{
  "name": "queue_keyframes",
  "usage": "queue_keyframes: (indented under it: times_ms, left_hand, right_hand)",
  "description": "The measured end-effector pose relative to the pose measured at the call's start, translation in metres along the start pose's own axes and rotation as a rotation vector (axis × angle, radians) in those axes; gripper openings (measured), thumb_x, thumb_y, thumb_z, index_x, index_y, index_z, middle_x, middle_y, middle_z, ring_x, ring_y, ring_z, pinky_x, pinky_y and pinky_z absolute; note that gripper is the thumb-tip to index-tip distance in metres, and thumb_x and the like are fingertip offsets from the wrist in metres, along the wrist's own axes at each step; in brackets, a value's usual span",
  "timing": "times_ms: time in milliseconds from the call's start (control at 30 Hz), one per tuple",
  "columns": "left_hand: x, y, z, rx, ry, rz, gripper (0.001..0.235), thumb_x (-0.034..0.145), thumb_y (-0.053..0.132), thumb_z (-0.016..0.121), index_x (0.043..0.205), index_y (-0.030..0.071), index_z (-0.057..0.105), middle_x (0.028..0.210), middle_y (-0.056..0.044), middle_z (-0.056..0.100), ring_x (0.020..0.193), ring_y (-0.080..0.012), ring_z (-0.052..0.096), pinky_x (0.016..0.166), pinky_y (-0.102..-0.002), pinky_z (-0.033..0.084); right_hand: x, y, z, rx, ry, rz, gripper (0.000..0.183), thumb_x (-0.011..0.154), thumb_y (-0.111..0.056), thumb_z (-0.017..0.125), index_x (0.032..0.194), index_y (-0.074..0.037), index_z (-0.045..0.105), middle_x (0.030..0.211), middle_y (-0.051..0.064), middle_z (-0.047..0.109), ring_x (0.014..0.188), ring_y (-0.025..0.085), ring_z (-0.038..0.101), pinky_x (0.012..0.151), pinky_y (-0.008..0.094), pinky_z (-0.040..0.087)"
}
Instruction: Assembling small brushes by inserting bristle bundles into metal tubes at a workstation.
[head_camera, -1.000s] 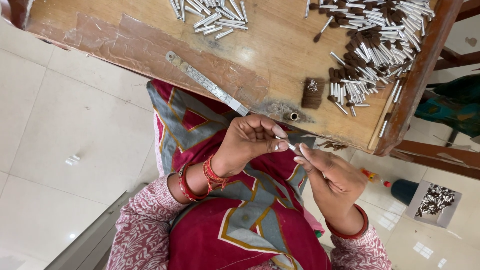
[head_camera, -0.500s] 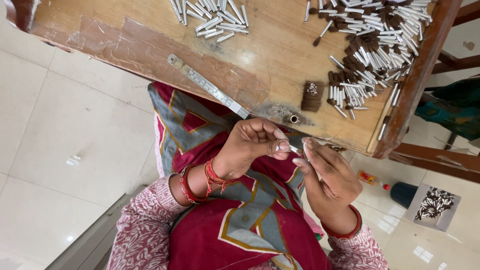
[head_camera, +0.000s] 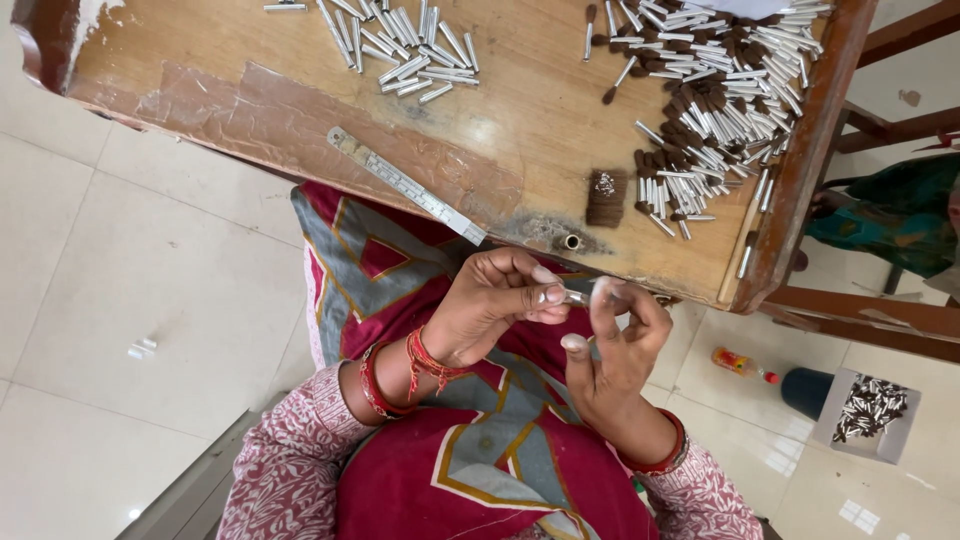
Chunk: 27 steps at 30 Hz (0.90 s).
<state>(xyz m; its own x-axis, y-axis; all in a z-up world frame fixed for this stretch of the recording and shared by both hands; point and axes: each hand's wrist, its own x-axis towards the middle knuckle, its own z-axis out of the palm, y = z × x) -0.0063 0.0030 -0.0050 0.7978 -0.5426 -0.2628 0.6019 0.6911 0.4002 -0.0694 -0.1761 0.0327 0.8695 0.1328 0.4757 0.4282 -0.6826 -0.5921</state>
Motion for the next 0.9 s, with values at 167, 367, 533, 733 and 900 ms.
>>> queue_keyframes:
  times_ms: [167,367,533,733,900]
  left_hand:
    - [-0.005,0.000,0.000,0.024,-0.008,0.010,0.012,0.093,-0.003,0.074,0.104,-0.003,0.068,0.098,-0.015,0.075,0.089,-0.0242,0.076,0.084,-0.038,0.065]
    - [-0.004,0.004,0.017,0.132,0.005,0.008,0.019,0.090,-0.005,0.072,0.109,-0.001,0.071,0.099,-0.014,0.076,0.090,-0.0213,0.075,0.082,-0.034,0.063]
    - [0.001,-0.008,-0.002,0.054,0.015,0.006,0.014,0.093,-0.004,0.072,0.107,-0.003,0.070,0.102,-0.016,0.076,0.091,-0.0220,0.074,0.085,-0.036,0.063]
    - [0.003,0.028,0.017,0.149,0.065,0.159,0.011,0.094,0.002,0.071,0.104,-0.001,0.068,0.105,-0.018,0.077,0.097,-0.0228,0.076,0.090,-0.036,0.063]
    - [0.005,0.041,0.022,0.231,0.066,0.237,0.008,0.096,-0.001,0.070,0.104,-0.002,0.067,0.104,-0.019,0.076,0.095,-0.0228,0.075,0.088,-0.037,0.063]
  right_hand:
    - [0.005,-0.003,-0.002,-0.035,0.029,0.024,0.049,0.103,-0.022,0.064,0.148,-0.005,0.054,0.142,0.016,0.042,0.116,0.026,0.049,0.101,0.038,0.047]
    - [0.033,-0.015,-0.009,-0.143,0.178,-0.085,0.025,0.093,-0.007,0.078,0.117,-0.004,0.074,0.115,0.010,0.065,0.107,0.026,0.063,0.100,0.044,0.055]
    - [0.031,0.000,-0.008,-0.006,0.247,-0.120,0.020,0.091,-0.005,0.079,0.110,-0.002,0.074,0.113,0.011,0.072,0.100,0.027,0.068,0.096,0.042,0.056]
    - [0.059,0.070,-0.051,-0.532,0.269,0.135,0.020,0.100,-0.013,0.070,0.118,-0.005,0.069,0.113,0.012,0.077,0.103,0.029,0.057,0.093,0.039,0.043]
    - [0.071,0.140,-0.057,-1.001,0.094,0.366,0.026,0.094,-0.014,0.072,0.115,-0.002,0.066,0.089,0.014,0.069,0.099,0.032,0.055,0.089,0.047,0.038]
